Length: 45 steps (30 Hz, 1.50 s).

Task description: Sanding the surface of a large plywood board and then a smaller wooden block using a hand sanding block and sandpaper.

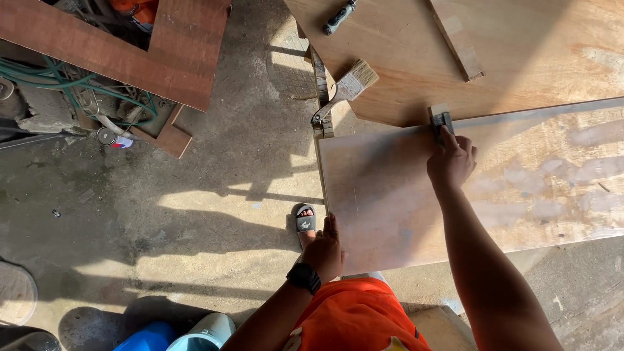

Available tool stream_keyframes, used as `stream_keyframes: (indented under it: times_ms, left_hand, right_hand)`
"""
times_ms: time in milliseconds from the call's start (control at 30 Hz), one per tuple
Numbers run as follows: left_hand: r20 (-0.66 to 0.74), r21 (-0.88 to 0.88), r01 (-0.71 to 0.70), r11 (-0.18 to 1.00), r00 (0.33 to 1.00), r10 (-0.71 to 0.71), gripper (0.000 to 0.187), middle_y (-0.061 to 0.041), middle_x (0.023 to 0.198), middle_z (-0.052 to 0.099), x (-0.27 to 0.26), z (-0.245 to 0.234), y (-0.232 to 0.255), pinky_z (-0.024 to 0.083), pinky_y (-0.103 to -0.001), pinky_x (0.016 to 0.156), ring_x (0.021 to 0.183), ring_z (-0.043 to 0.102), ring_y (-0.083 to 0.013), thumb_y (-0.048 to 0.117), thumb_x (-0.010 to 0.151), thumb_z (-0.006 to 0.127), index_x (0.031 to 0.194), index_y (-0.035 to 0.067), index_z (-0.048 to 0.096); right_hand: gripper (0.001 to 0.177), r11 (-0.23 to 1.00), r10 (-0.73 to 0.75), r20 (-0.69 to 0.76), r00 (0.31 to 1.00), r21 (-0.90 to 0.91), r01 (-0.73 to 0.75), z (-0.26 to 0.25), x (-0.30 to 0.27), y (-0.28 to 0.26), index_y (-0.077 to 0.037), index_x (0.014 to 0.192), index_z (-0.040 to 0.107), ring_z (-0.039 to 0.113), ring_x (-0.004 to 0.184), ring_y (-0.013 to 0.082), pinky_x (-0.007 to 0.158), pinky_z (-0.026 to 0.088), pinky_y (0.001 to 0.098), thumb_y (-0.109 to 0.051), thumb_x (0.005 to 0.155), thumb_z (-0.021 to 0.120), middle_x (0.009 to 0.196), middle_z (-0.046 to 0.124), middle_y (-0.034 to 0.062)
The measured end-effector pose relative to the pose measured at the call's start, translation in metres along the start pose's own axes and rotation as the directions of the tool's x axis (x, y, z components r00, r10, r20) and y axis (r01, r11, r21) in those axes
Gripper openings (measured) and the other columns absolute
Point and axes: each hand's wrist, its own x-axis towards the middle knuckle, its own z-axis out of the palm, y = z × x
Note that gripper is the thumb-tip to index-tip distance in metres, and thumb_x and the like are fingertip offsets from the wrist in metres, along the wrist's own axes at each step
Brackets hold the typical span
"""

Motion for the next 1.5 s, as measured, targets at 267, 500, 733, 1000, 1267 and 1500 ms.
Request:
stream_keyframes:
  times_ms: [267, 500, 733, 1000, 1267, 1500]
  left_hand:
    - [-0.048, 0.090, 0.001, 0.996, 0.999, 0.003, 0.113, -0.029, 0.160, 0.053, 0.004, -0.001, -0.003, 0.060, -0.051, 0.097, 0.122, 0.070, -0.0378, 0.046, 0.095, 0.073, 0.171, -0.013, 0.012]
    - [0.029, 0.065, -0.050, 0.997, 0.998, 0.048, 0.110, -0.034, 0.171, 0.037, -0.018, -0.042, 0.000, 0.057, -0.055, 0.104, 0.135, 0.063, -0.0450, 0.042, 0.101, 0.070, 0.171, -0.014, 0.006]
    - [0.044, 0.039, -0.079, 0.996, 0.996, 0.077, 0.110, -0.033, 0.173, 0.033, -0.013, -0.031, -0.010, 0.058, -0.058, 0.104, 0.140, 0.059, -0.0483, 0.040, 0.102, 0.069, 0.172, -0.012, 0.002]
    - [0.053, 0.073, -0.109, 0.991, 0.993, 0.106, 0.110, -0.030, 0.175, 0.031, 0.002, -0.001, -0.026, 0.058, -0.060, 0.102, 0.140, 0.059, -0.0480, 0.041, 0.099, 0.069, 0.172, -0.009, 0.004]
    - [0.051, 0.059, -0.134, 0.989, 0.990, 0.131, 0.108, -0.031, 0.174, 0.032, -0.001, -0.009, -0.028, 0.052, -0.056, 0.111, 0.141, 0.058, -0.0487, 0.038, 0.101, 0.069, 0.172, -0.012, 0.004]
    - [0.039, 0.122, -0.137, 0.983, 0.990, 0.133, 0.113, -0.026, 0.180, 0.021, 0.015, 0.017, -0.042, 0.062, -0.046, 0.092, 0.129, 0.063, -0.0348, 0.041, 0.101, 0.075, 0.170, -0.010, 0.002]
  right_hand:
    - [0.056, 0.702, -0.711, 0.051, 0.701, 0.104, 0.704, 0.068, -0.095, -0.196, -0.049, 0.146, 0.065, 0.057, 0.129, 0.0269, 0.103, 0.049, 0.0457, -0.015, 0.102, 0.057, 0.131, 0.060, 0.0005]
    - [0.045, 0.941, -0.337, 0.017, 0.941, -0.032, 0.337, -0.006, 0.009, -0.009, -0.037, 0.148, 0.067, 0.053, 0.135, 0.0332, 0.100, 0.054, 0.0551, -0.015, 0.111, 0.058, 0.137, 0.057, 0.0028]
    - [0.046, 0.988, -0.150, -0.058, 0.987, 0.018, 0.151, 0.052, -0.048, -0.107, -0.035, 0.144, 0.068, 0.053, 0.130, 0.0383, 0.096, 0.051, 0.0593, -0.013, 0.103, 0.065, 0.135, 0.059, 0.0064]
    - [0.046, 0.840, -0.536, 0.102, 0.838, -0.035, 0.541, 0.030, -0.045, -0.087, -0.045, 0.147, 0.068, 0.057, 0.138, 0.0329, 0.102, 0.057, 0.0536, -0.018, 0.111, 0.058, 0.141, 0.060, 0.0054]
    - [0.054, 0.976, 0.217, -0.007, 0.976, -0.003, -0.217, 0.009, -0.006, -0.036, -0.037, 0.159, 0.059, 0.050, 0.121, 0.0313, 0.094, 0.054, 0.0545, -0.026, 0.107, 0.064, 0.128, 0.051, 0.0048]
    - [0.048, 0.851, -0.525, 0.111, 0.844, 0.091, 0.518, 0.050, -0.123, -0.177, -0.033, 0.159, 0.058, 0.056, 0.112, 0.0364, 0.080, 0.048, 0.0528, -0.031, 0.111, 0.057, 0.140, 0.060, 0.0120]
